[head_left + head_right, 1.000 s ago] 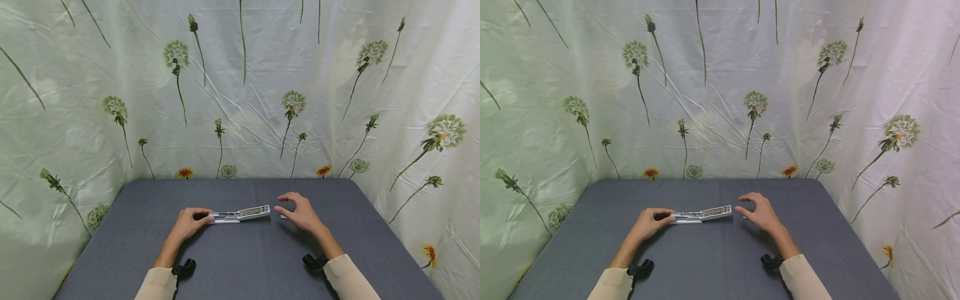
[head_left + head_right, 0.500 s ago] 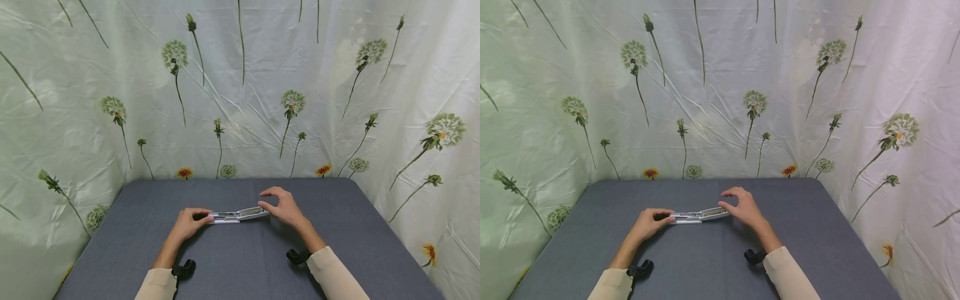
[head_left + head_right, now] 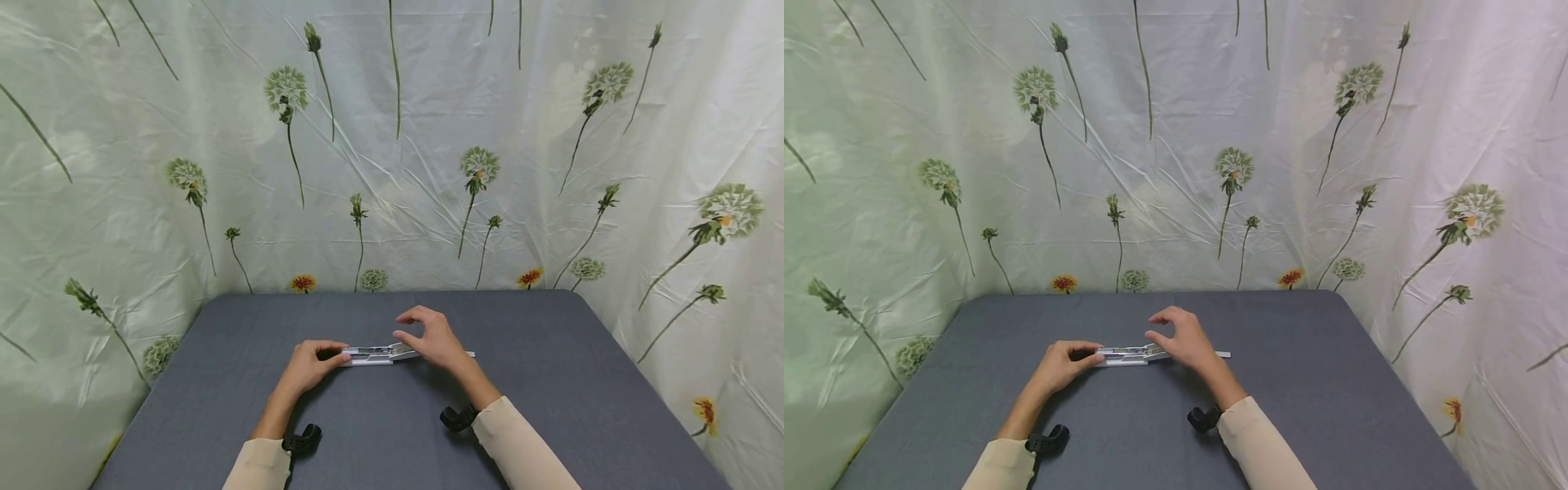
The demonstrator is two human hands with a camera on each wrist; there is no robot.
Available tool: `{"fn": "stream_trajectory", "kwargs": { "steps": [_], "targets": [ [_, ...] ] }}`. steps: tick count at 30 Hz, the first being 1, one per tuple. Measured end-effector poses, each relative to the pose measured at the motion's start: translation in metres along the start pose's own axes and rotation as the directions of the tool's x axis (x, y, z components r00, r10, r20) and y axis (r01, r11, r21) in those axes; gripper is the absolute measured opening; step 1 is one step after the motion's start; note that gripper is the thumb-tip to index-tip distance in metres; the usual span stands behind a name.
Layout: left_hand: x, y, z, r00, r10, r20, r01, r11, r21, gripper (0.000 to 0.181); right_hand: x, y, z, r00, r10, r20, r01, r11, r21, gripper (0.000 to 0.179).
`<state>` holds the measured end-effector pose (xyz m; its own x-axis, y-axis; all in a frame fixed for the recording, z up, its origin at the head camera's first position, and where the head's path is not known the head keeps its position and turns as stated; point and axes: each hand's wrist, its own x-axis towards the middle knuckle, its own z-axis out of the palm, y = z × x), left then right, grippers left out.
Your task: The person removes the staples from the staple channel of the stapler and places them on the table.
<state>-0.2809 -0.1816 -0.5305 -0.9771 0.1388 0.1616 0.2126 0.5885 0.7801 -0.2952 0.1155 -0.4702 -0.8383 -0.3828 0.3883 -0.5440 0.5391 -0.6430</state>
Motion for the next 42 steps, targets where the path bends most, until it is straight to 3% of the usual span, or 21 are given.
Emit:
{"fn": "stream_trajectory", "kwargs": {
  "steps": [7,14,23,29,36,42],
  "targets": [
    [0.001,0.0,0.0,1.0,-0.009,-0.004,0.009,1.0,-0.006,0.021,0.005,-0.01,0.022,0.998,-0.052,0.046,0.054,0.997,-0.048,0.026],
    [0.001,-0.001,0.0,1.0,-0.008,-0.003,0.008,1.0,-0.001,0.021,0.008,-0.014,0.045,0.993,-0.045,0.112,0.054,0.996,-0.076,0.027],
    [0.001,-0.001,-0.001,1.0,-0.002,-0.005,0.002,1.0,-0.005,0.02,0.011,-0.016,0.068,0.989,-0.068,0.129,0.08,0.993,-0.088,0.018],
    [0.0,-0.001,-0.001,1.0,0.0,0.003,0.0,1.0,-0.006,0.02,0.009,-0.017,0.075,0.989,-0.068,0.129,0.087,0.985,-0.149,0.011],
    [0.0,0.0,0.001,1.0,0.002,0.005,-0.002,1.0,-0.002,0.021,0.007,-0.018,0.079,0.986,-0.061,0.154,0.103,0.953,-0.285,0.013],
    [0.0,0.0,0.0,1.0,0.001,0.007,-0.001,1.0,-0.007,0.021,0.007,-0.021,0.08,0.986,-0.052,0.16,0.095,0.957,-0.273,0.014]
  ]
}}
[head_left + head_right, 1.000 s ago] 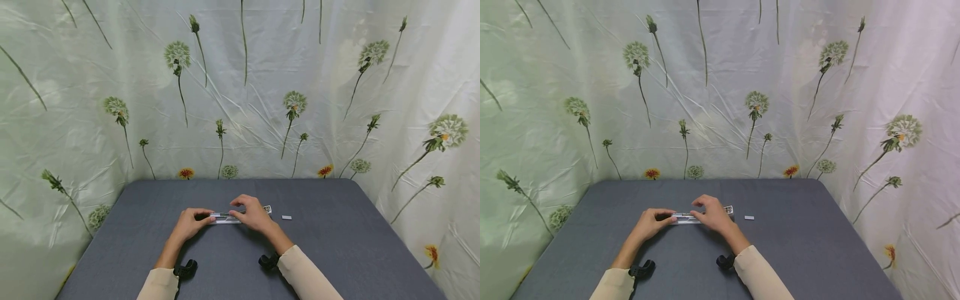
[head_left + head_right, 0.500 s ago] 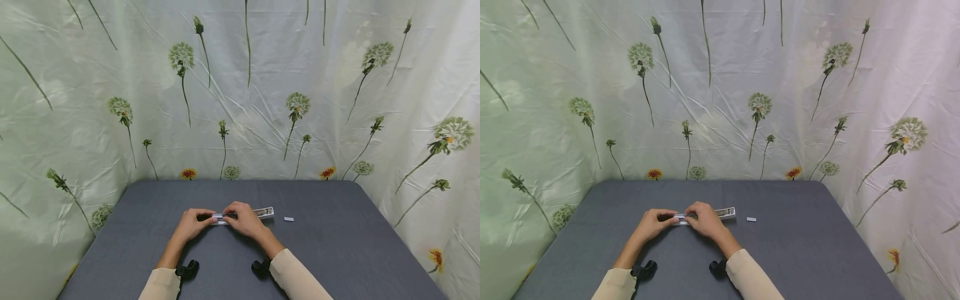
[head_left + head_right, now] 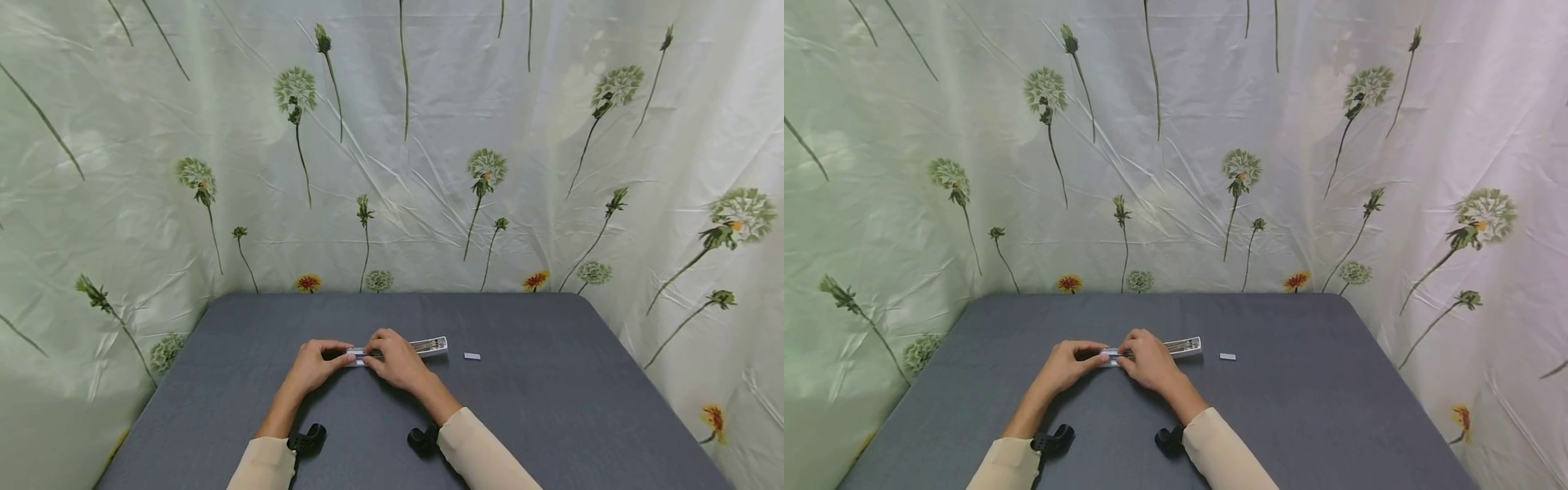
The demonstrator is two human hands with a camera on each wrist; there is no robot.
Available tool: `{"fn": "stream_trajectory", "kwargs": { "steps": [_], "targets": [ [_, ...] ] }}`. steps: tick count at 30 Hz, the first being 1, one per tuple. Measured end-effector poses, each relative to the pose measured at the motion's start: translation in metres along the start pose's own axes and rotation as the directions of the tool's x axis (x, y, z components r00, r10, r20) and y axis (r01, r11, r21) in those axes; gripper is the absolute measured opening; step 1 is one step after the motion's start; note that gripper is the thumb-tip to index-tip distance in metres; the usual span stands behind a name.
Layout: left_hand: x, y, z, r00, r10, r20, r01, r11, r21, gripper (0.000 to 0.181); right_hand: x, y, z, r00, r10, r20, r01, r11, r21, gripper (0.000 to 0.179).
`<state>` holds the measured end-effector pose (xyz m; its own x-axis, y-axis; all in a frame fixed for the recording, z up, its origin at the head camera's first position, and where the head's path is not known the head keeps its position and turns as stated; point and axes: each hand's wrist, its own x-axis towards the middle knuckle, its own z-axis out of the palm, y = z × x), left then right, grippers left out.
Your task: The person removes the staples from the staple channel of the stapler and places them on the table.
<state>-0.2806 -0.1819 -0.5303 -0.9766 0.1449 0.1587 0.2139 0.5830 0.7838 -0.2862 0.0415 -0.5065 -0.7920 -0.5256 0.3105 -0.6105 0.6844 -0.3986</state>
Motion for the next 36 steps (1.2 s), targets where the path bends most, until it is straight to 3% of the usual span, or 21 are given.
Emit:
{"fn": "stream_trajectory", "kwargs": {
  "steps": [15,25,36],
  "targets": [
    [0.0,0.0,-0.002,1.0,-0.007,0.002,0.007,1.0,0.006,0.02,0.004,-0.005,0.002,0.996,0.07,-0.061,-0.06,0.988,0.142,0.012],
    [0.001,-0.001,0.0,1.0,0.019,0.011,-0.019,1.0,-0.01,0.021,0.007,-0.008,0.007,0.986,0.101,-0.133,-0.078,0.982,0.17,0.013],
    [0.002,-0.002,0.0,1.0,0.018,0.008,-0.018,1.0,-0.005,0.021,0.011,-0.009,0.007,0.99,0.105,-0.096,-0.088,0.981,0.172,0.021]
  ]
}}
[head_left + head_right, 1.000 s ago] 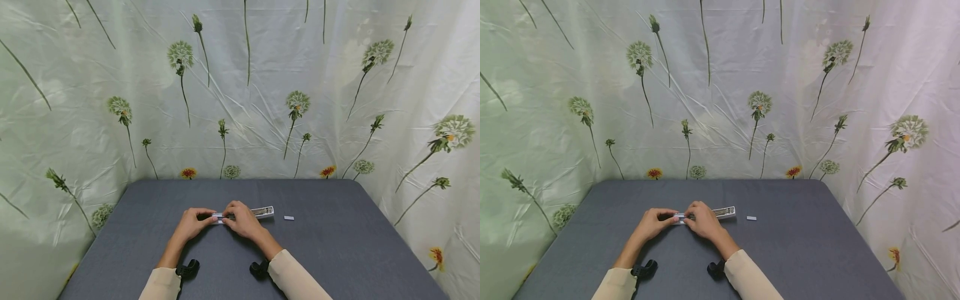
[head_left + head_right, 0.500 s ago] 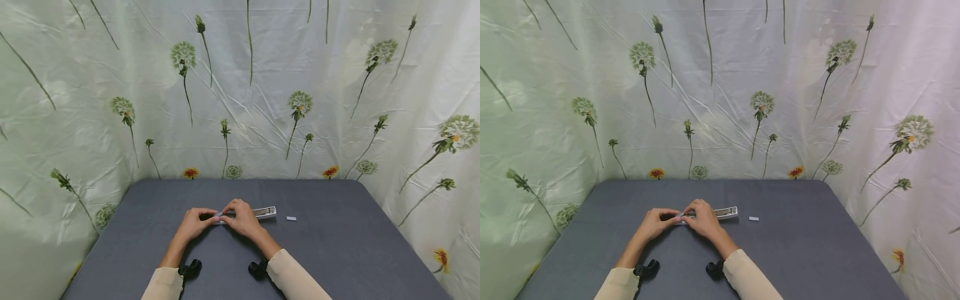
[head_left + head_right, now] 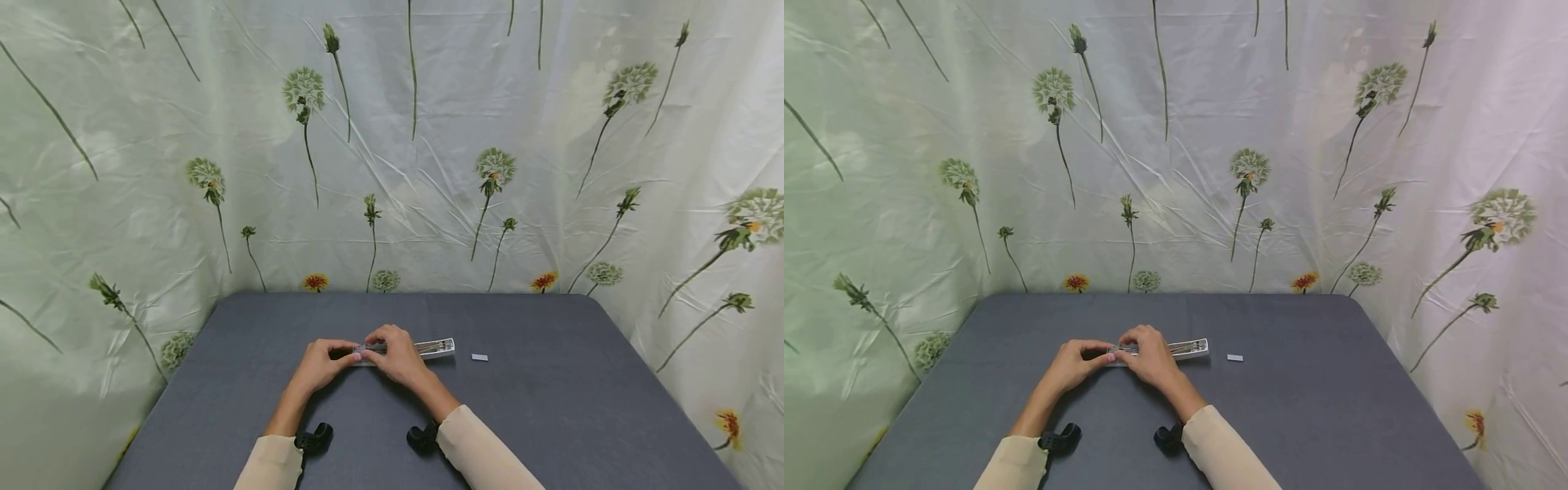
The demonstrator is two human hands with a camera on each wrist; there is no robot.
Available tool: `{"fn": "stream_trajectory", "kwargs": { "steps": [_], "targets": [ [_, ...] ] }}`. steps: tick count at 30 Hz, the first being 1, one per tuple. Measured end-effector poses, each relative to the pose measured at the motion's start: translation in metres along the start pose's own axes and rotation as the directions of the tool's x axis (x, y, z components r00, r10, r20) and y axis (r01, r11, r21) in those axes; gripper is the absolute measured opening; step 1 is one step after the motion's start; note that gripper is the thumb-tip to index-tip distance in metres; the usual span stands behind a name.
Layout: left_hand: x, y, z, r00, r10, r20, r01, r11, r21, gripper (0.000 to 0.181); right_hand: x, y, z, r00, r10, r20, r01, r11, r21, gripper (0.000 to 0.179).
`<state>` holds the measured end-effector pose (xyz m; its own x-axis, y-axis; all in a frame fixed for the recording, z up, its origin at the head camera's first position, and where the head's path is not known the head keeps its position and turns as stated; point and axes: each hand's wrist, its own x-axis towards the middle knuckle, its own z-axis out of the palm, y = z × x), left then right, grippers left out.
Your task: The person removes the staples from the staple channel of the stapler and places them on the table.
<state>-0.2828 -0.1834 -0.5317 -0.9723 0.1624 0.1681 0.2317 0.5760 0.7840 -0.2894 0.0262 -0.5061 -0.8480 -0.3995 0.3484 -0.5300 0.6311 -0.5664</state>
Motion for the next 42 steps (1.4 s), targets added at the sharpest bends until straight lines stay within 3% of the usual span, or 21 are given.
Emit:
{"fn": "stream_trajectory", "kwargs": {
  "steps": [12,26,42],
  "targets": [
    [0.0,0.0,0.0,1.0,-0.003,-0.002,0.003,1.0,-0.005,0.019,0.001,0.0,-0.005,0.998,-0.005,0.065,0.003,1.0,0.027,0.019],
    [0.001,0.0,0.001,1.0,-0.004,-0.004,0.004,1.0,-0.013,0.019,-0.005,0.007,-0.018,1.0,-0.027,0.013,0.026,0.998,0.056,0.019],
    [0.0,0.002,0.0,0.999,-0.032,-0.008,0.032,0.999,0.007,0.02,-0.012,0.019,-0.036,0.997,0.062,-0.047,-0.053,0.982,0.181,0.021]
  ]
}}
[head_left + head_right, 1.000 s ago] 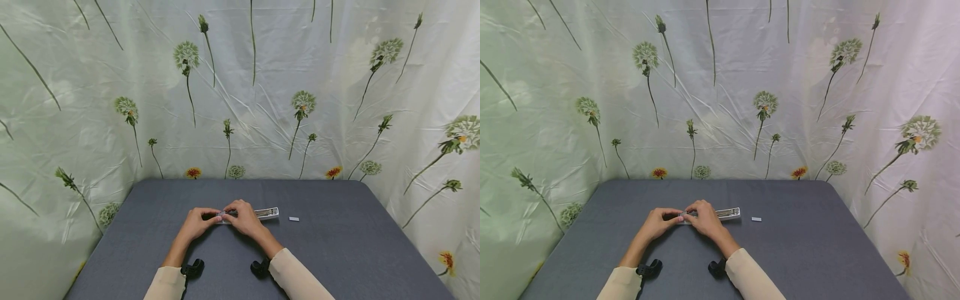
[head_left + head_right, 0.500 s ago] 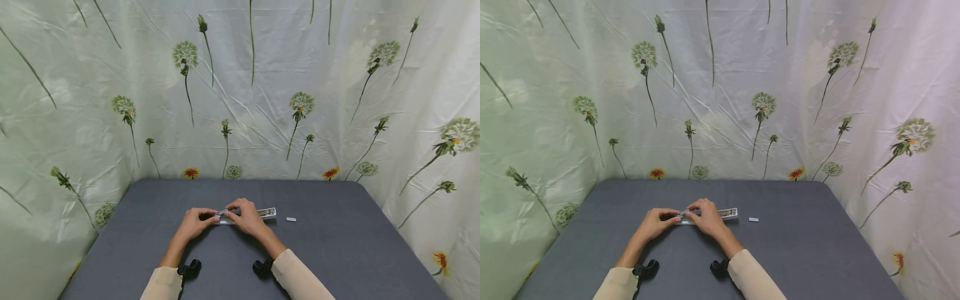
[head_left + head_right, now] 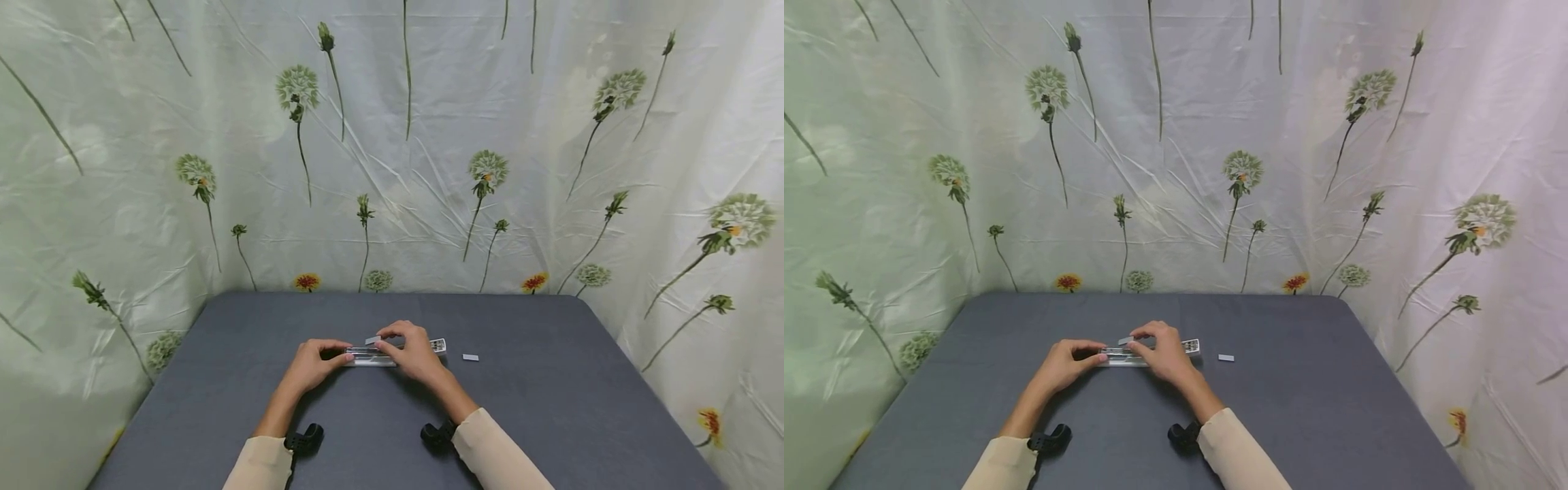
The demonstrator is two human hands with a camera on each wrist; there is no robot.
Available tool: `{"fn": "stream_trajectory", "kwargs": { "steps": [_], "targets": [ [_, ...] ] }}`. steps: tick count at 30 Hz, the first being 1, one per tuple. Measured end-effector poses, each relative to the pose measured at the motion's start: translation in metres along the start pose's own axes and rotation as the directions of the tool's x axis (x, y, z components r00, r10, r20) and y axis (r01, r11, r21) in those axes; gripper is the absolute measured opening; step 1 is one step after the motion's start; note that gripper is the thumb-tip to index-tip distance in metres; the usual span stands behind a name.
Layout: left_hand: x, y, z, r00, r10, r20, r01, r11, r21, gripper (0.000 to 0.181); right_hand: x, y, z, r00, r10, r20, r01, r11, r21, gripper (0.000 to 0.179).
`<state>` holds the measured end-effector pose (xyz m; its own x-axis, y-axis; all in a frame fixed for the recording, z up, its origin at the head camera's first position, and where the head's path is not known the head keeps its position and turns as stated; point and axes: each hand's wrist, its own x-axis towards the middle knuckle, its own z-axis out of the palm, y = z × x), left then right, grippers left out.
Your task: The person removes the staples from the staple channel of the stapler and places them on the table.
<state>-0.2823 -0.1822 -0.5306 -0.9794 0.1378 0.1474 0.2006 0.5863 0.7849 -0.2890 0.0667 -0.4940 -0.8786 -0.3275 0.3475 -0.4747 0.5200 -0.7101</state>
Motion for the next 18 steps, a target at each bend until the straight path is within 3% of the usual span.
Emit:
{"fn": "stream_trajectory", "kwargs": {
  "steps": [18],
  "targets": [
    [-0.001,-0.001,-0.001,1.0,-0.004,0.013,0.004,1.0,0.004,0.022,-0.013,0.007,-0.043,0.997,0.0,-0.083,-0.002,1.0,-0.032,0.017]
  ]
}}
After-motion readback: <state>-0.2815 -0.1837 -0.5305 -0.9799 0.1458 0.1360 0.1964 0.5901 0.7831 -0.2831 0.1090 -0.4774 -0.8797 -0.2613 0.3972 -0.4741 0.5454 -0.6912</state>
